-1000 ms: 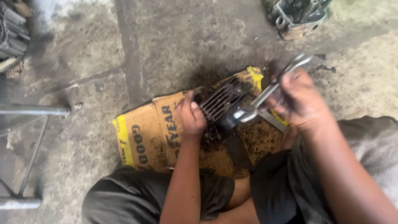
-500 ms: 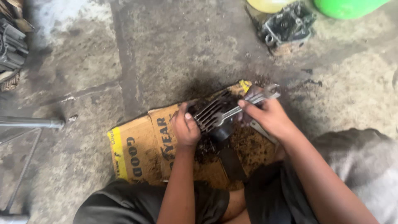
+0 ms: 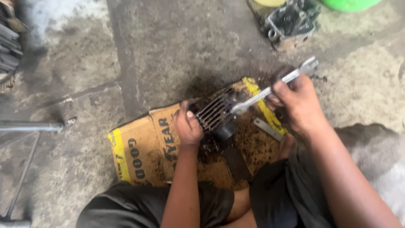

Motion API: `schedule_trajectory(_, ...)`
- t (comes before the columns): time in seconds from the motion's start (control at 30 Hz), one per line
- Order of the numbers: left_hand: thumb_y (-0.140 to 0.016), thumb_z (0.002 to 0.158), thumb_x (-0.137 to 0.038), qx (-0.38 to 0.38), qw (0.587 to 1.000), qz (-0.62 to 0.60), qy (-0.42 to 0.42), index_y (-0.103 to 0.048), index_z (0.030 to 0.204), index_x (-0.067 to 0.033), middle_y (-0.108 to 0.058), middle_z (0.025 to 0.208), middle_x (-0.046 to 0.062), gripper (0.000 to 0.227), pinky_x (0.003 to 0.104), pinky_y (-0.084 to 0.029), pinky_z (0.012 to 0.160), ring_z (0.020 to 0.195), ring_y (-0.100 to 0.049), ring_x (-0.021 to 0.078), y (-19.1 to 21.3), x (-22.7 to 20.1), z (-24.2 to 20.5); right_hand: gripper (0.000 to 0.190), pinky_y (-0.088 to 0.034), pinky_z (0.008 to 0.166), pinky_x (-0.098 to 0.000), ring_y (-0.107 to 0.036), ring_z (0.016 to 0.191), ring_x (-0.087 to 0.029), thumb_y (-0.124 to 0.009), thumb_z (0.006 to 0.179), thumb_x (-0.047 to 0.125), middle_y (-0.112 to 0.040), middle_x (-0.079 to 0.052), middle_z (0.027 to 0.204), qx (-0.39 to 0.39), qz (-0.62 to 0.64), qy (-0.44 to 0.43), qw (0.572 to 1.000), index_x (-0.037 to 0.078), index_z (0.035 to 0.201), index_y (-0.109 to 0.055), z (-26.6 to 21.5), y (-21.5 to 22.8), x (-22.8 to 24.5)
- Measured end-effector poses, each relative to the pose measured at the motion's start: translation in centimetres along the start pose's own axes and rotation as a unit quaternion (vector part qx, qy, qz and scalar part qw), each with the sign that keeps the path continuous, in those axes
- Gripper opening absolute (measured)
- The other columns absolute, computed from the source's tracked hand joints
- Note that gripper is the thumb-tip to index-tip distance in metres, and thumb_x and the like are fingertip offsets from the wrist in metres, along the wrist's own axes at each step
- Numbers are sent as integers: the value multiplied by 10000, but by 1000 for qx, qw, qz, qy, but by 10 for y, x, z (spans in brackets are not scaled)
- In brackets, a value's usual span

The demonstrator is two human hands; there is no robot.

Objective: The person disassembles an engine cylinder head by using a wrench and a metal strip to loosen parts and scrape surfaces.

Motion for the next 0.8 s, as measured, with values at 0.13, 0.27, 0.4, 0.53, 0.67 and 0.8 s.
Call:
schedule_trajectory(0.13, -404, 976, -312, 13, 999, -12, 33, -702, 1185, 10, -677, 864, 254, 486, 513, -507, 781, 823, -646, 462, 3, -4, 7, 198, -452, 735, -277, -515, 813, -109, -640, 1047, 291, -571, 7, 872, -125, -263, -78, 954, 101, 1012, -596, -7, 21, -24)
schedule_trajectory(0.27, -380, 958, -322, 30, 995, -62, 66, -688, 1152, -14, -651, 758, 209, 477, 484, -532, 748, 728, -671, 412, 1, 1, 3, 330, -589, 769, -387, -660, 764, -236, -557, 995, 408, -626, -82, 847, -235, 58, -185, 952, 85, 935, -522, -27, 25, -46)
schedule_trajectory(0.4, -391, 1027, -317, -11, 1000, -8, -15, -647, 1219, 16, -678, 890, 235, 462, 506, -516, 775, 823, -650, 441, 8, -9, 7, 246, -581, 852, -469, -621, 804, -203, -632, 980, 347, -593, -59, 899, -404, 165, -360, 825, 141, 1068, -534, -35, 28, -68)
schedule_trajectory(0.53, -374, 1020, -335, 24, 998, -56, 15, -675, 1149, -19, -695, 878, 220, 455, 488, -536, 766, 816, -680, 406, 10, -12, 12, 359, -556, 821, -372, -667, 926, -143, -645, 990, 173, -711, -56, 1113, -248, 48, -312, 916, 107, 1334, -568, -34, 27, -37)
schedule_trajectory(0.67, -368, 1026, -336, 7, 995, -97, 25, -656, 1145, -17, -695, 872, 203, 447, 459, -548, 777, 811, -700, 380, 11, -3, 24, 285, -566, 693, -439, -651, 746, -240, -647, 955, 226, -700, -118, 843, 31, -386, -360, 849, 89, 1203, -676, -20, 5, 8)
schedule_trajectory(0.8, -362, 1029, -318, 42, 987, -101, 117, -644, 1227, -9, -644, 783, 191, 464, 434, -527, 778, 775, -667, 325, 9, 17, 39, 189, -577, 690, -387, -730, 707, -186, -679, 885, 228, -756, -48, 773, 261, -583, -130, 758, 108, 1024, -727, 12, -15, 26)
Point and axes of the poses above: each hand's wrist, its own z-axis towards the middle knuckle, its own y-axis out of the back of the hand, x = y × z, the point moved 2 cm from there along z, towards the middle knuckle
